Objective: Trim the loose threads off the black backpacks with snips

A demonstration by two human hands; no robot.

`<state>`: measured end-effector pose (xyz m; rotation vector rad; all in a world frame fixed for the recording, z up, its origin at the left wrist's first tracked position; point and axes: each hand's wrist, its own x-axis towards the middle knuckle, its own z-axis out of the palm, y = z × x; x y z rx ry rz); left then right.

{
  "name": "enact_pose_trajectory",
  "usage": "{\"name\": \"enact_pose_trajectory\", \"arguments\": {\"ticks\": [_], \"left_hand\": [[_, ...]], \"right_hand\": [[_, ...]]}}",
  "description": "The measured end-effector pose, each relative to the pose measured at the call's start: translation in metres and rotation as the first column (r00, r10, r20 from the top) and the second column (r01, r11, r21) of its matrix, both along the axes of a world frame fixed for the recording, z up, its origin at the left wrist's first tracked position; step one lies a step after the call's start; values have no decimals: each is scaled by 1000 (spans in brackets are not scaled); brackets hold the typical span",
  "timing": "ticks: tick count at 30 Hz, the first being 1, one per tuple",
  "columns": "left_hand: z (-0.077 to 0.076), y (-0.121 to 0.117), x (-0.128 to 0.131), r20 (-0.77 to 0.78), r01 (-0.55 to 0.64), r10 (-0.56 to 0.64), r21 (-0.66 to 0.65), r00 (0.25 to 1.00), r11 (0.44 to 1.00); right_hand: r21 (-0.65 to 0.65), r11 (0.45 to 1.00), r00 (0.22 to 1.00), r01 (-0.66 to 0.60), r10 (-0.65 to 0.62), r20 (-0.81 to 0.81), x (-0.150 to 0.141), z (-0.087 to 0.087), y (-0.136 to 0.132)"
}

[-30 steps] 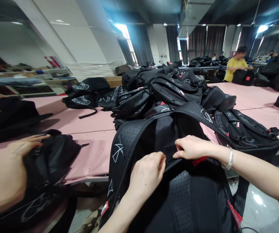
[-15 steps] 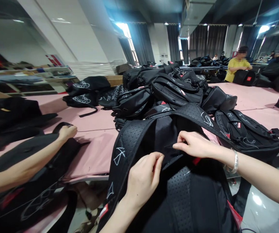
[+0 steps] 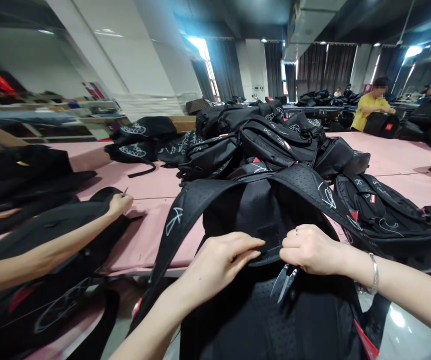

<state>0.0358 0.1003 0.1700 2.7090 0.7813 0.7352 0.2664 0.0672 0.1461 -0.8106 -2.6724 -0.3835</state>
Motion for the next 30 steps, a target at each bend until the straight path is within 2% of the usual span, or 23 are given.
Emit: {"name": "enact_pose_trajectory", "arguments": {"ticks": [3,5,8,11,15,19,23,26,28,30], "left_hand": [[11,9,11,-269,-23,18,-15,963,1000],[17,13,19,-380,-2,-6,-20,925,1000],[19,17,28,-454,30,-27,-2,891,1000],[15,21,32,-440,55,-49,2,897,998],[6,23,28,-322,76,-80,-26,944,997],[-1,21,21,-171,35,-43,-51,984,998],[-1,18,18,52,2,8,-187,999,982],[2,15,15,290,37,90,-407,953,913],[5,13,11,412,150,99,-531,906,834],[8,12,4,526,334,27,-578,850,744]], "right_hand": [[17,1000,1000,-4,4,6,-2,3,-1],[18,1000,1000,-5,5,1,-2,4,-1],[22,1000,1000,6,-6,-5,-1,3,0],[31,999,1000,16,-16,-9,0,0,0],[63,998,1000,15,-14,-25,1,-5,0],[126,992,998,1,6,-60,1,-9,0],[179,984,996,-3,19,-90,0,-11,0],[182,983,996,9,8,-94,0,-11,0],[183,983,996,12,5,-93,0,-11,0],[186,983,996,11,5,-87,1,-11,-1]]}}
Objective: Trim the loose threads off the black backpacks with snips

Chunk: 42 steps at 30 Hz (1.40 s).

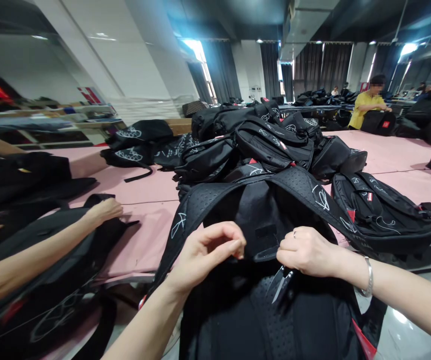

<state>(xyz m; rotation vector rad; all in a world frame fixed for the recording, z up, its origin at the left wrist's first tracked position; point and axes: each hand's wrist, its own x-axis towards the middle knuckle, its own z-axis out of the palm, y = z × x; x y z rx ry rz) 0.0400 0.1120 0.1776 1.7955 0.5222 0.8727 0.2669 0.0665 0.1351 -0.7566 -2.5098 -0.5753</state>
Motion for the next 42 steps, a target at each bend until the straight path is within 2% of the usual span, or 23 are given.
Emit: {"name": "enact_pose_trajectory", "arguments": {"ticks": [3,5,6,9,11,12,16,19,22,25,27,29,31,32,34,36,38,39,42], "left_hand": [[7,-3,-8,137,259,-253,-26,958,966],[12,-4,-9,92,333,-331,-3,939,943],[15,-4,-8,29,326,-326,2,945,945],[16,1,4,-248,156,-141,43,958,987],[12,8,16,-447,41,22,131,894,991],[10,12,23,-533,30,70,176,843,984],[4,23,44,-735,166,62,234,675,958],[3,22,54,-764,220,143,351,629,910],[1,19,59,-736,228,291,516,612,826],[-3,20,55,-622,74,440,626,647,776],[-3,22,48,-511,-100,459,582,727,807],[0,23,38,-391,-174,330,383,859,907],[6,22,26,-242,-48,85,153,966,987],[9,22,21,-162,61,-46,88,986,994],[14,22,14,-79,237,-230,93,970,967],[16,25,14,-151,271,-242,218,958,937],[15,29,22,-348,250,-110,389,931,887],[12,31,28,-454,260,-19,475,891,841],[4,35,49,-652,386,222,652,725,652]], "right_hand": [[6,1000,1000,-5,5,12,0,0,0],[6,1000,1000,-11,11,17,0,0,0],[9,1000,1000,-16,16,14,0,0,-1],[25,1000,1000,-19,19,1,-1,1,-1],[33,999,1000,-16,16,1,-2,1,-2],[33,999,1000,-13,13,5,-2,1,-2],[43,999,1000,-9,8,6,-3,1,-3],[48,999,1000,-8,7,20,-3,-1,-2],[42,999,1000,3,-4,25,-2,-3,-1],[37,999,1000,16,-17,14,-2,-5,0],[33,999,1000,21,-22,14,-1,-5,0],[29,999,1000,24,-25,16,-1,-6,1],[23,999,999,26,-27,19,-2,-5,1],[21,999,999,25,-26,19,-2,-5,1],[18,1000,1000,18,-18,17,-3,-5,2],[16,1000,1000,8,-9,13,-4,-4,2],[8,1000,1000,4,-4,13,-4,-4,3],[2,1000,1000,4,-4,15,-4,-4,3],[-4,1000,1000,-1,1,13,-2,-5,5]]}}
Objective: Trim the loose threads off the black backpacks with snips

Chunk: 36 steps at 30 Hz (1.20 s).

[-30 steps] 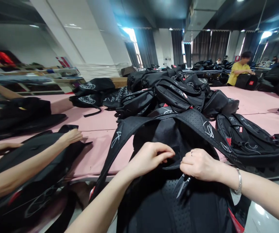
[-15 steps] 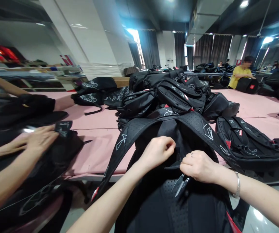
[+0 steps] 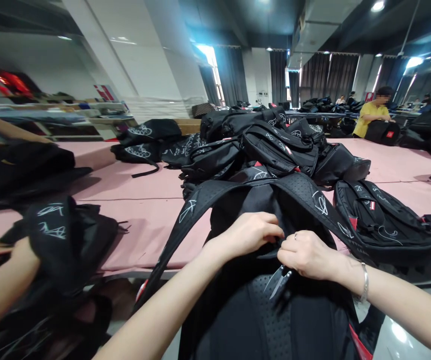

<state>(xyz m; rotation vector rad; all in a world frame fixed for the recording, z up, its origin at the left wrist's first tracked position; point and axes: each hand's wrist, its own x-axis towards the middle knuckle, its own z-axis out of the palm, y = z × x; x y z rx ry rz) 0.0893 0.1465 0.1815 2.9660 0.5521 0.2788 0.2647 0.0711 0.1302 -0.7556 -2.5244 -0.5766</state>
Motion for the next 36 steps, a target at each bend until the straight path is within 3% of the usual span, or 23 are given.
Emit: {"name": "enact_pose_trajectory", "arguments": {"ticks": [2,4,14,18,21,24,30,36], "left_hand": [[-5,0,12,-108,-18,34,152,994,988],[-9,-1,20,-159,-50,87,219,984,974],[-22,-10,1,-125,-355,381,192,916,915],[-27,-14,-5,-115,-437,452,135,885,889],[-30,-17,-6,-97,-510,518,98,850,855],[-31,-19,-4,-90,-564,567,62,819,823],[-28,-23,-1,-103,-607,605,18,789,795],[-26,-27,-2,-90,-629,629,36,772,777]], "right_hand": [[4,1000,1000,-1,1,-1,1,-1,1],[0,1000,1000,12,-12,0,3,-2,3],[-248,965,997,81,-83,5,-2,-2,14],[-471,876,984,105,-159,-77,0,18,18],[-578,793,929,193,-337,-153,8,37,23],[-543,774,887,325,-449,-110,12,51,29],[-388,823,909,415,-395,135,-1,56,38],[-315,839,892,445,-383,240,-14,57,41]]}}
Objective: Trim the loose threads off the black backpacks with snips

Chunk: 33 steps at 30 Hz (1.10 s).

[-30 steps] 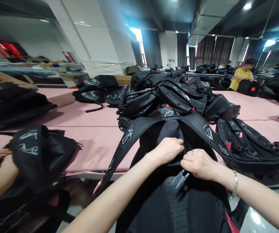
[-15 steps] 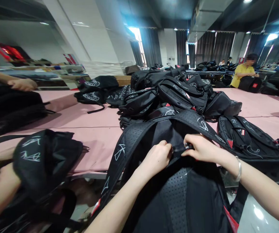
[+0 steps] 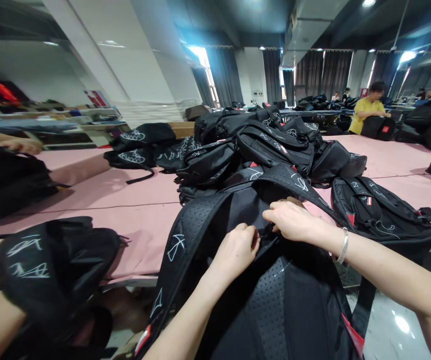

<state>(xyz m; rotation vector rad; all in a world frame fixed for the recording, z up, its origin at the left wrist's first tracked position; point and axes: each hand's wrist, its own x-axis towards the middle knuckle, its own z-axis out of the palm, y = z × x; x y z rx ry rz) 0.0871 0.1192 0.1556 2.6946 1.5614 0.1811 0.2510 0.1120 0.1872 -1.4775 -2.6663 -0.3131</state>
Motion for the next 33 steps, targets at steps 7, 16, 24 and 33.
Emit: {"name": "enact_pose_trajectory", "arguments": {"ticks": [7,16,24,33], "left_hand": [[-1,-2,1,-9,-12,13,4,1000,1000],[-3,0,0,36,-38,38,12,999,999],[-21,-8,-11,174,-112,92,107,980,988],[2,13,-35,153,159,-297,578,942,800]], "right_hand": [[-46,995,995,-87,89,48,-5,0,5],[-6,1000,1000,-12,12,-7,-10,-8,4],[-94,992,715,79,-122,-688,-5,-23,-55],[-153,952,445,264,-261,-857,60,-31,-110]]}}
